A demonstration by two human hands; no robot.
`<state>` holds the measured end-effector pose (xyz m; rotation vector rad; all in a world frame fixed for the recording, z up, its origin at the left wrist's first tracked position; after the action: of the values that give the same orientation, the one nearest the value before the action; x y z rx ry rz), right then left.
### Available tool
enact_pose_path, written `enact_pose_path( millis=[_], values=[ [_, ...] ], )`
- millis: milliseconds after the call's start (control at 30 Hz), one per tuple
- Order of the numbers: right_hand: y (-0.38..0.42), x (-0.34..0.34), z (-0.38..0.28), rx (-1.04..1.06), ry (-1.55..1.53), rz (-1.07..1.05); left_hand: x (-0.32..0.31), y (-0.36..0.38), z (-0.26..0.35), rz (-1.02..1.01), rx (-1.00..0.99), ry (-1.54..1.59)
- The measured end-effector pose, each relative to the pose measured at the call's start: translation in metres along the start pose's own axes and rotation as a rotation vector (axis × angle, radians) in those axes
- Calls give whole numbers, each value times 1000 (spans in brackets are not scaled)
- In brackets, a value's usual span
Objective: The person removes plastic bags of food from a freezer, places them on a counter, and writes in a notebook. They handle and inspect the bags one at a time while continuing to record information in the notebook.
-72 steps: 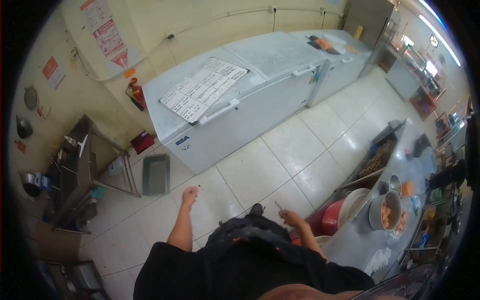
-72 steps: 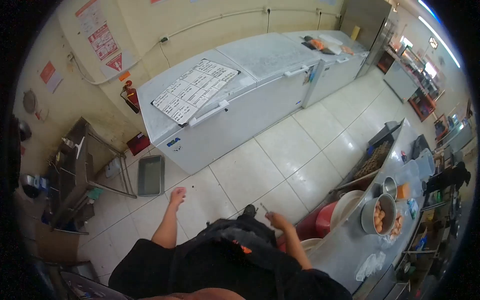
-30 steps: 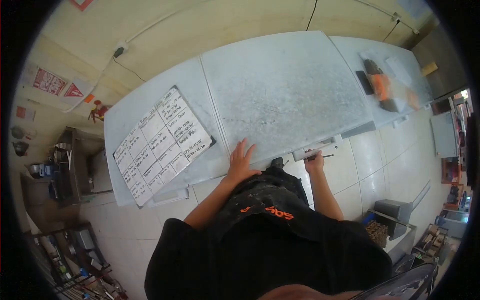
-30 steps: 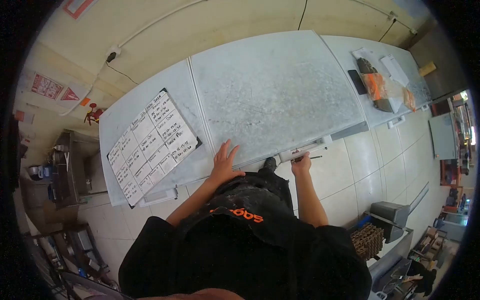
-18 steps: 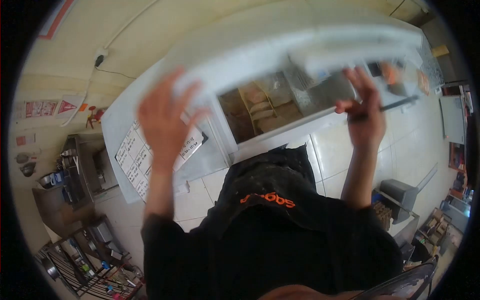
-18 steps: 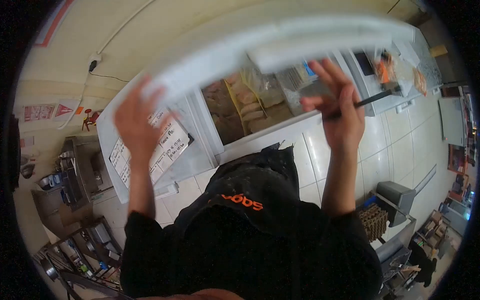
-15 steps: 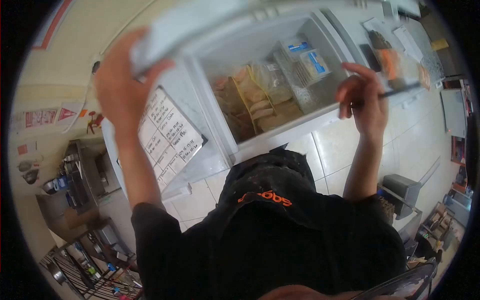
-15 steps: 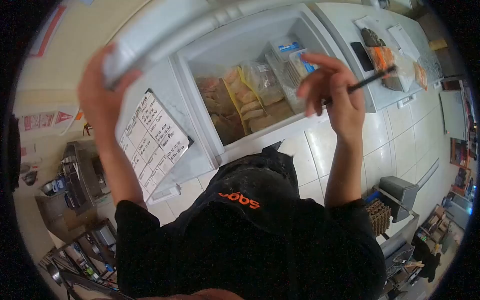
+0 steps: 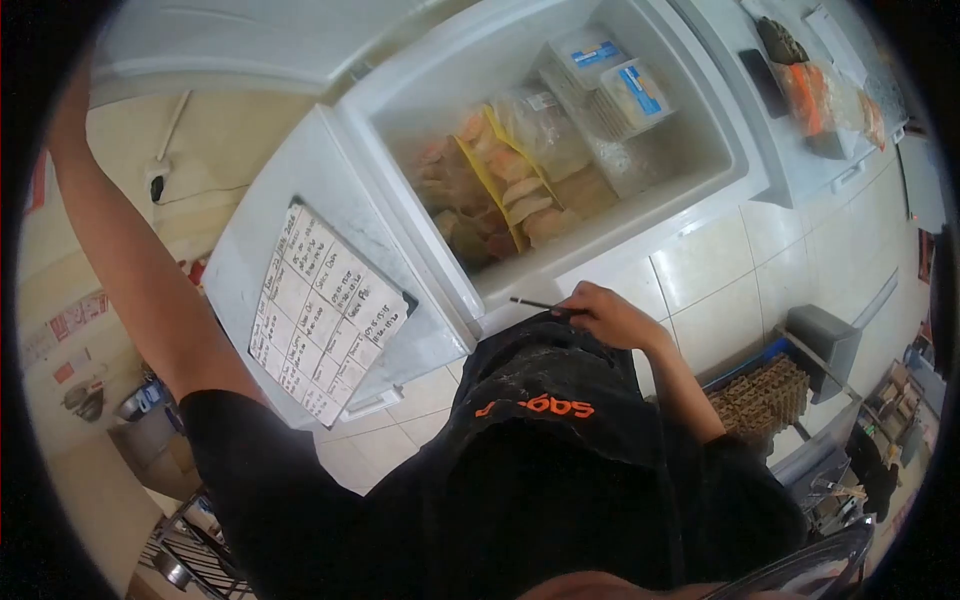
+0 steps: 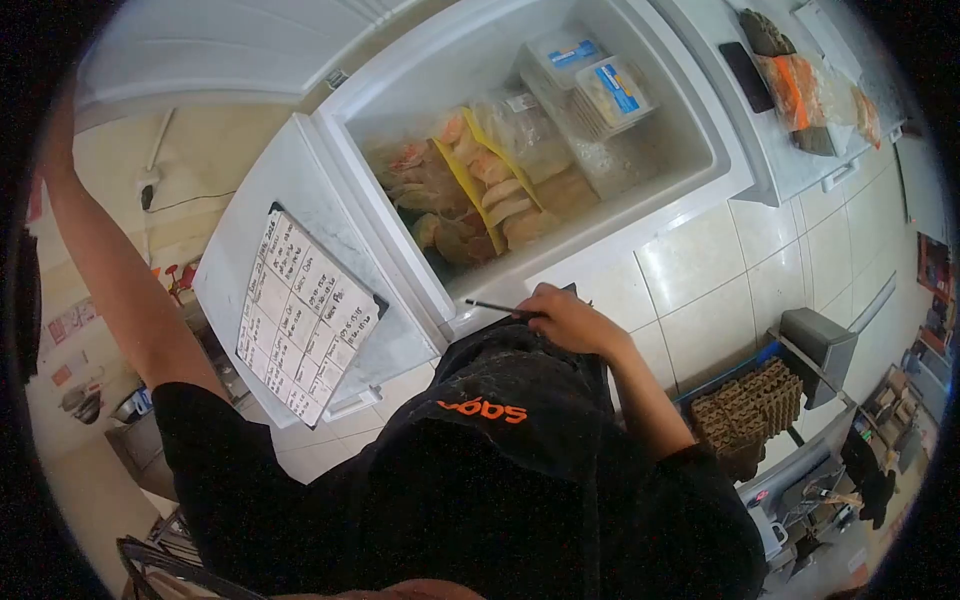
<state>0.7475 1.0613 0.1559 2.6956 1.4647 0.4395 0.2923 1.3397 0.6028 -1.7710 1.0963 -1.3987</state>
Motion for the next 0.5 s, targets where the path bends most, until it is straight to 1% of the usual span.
enact_pose_path(
  millis=[33, 100, 133, 167, 200, 233, 267, 300, 333, 367, 400, 433, 467, 500],
  values=[
    [-5, -2, 2, -5, -18, -32, -1, 11, -2, 58, -55, 71],
    [-17, -2, 3, 1, -75, -74, -3, 57, 22, -12, 113, 178],
    [-25, 0, 2, 27, -154, -33, -17, 115, 42, -141, 332, 214],
    [-31, 0, 1, 51, -236, 13, -39, 180, 59, -308, 478, 300],
    [-40, 1, 1, 75, -317, 63, -58, 254, 91, -562, 570, 489],
    [-48, -2, 4, 30, -356, 55, -66, 325, 135, -873, 628, 739],
    [-58, -6, 8, -18, -396, 45, -58, 390, 188, -1190, 674, 1055],
    [-67, -9, 11, -66, -432, 29, -29, 441, 246, -1445, 727, 1369],
    [-80, -13, 13, -68, -393, 15, -5, 469, 289, -1491, 845, 1586],
    [-93, -20, 16, -70, -354, 1, 15, 493, 316, -1547, 948, 1624],
    [-105, -29, 20, -71, -316, -18, 36, 504, 338, -1612, 1318, 1700],
    [-115, -46, 30, 14, -261, -13, 36, 479, 340, -1541, 1292, 1480],
    [-127, -51, 35, 46, -287, -26, 25, 486, 318, -1415, 1342, 1357],
    [-141, -55, 40, 82, -313, -41, 15, 496, 283, -1288, 1381, 1229]
  ],
)
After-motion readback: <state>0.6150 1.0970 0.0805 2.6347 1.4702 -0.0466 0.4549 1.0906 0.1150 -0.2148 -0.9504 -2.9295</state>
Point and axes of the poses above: each hand's wrist, its own y-axis away from the middle knuckle, its own x-axis out of the back of the hand, z = x × y, the point moved 7 cm from there along -y, towards the middle knuckle, and after that the axes turned 10 degrees about x, right-handed, at the moved point
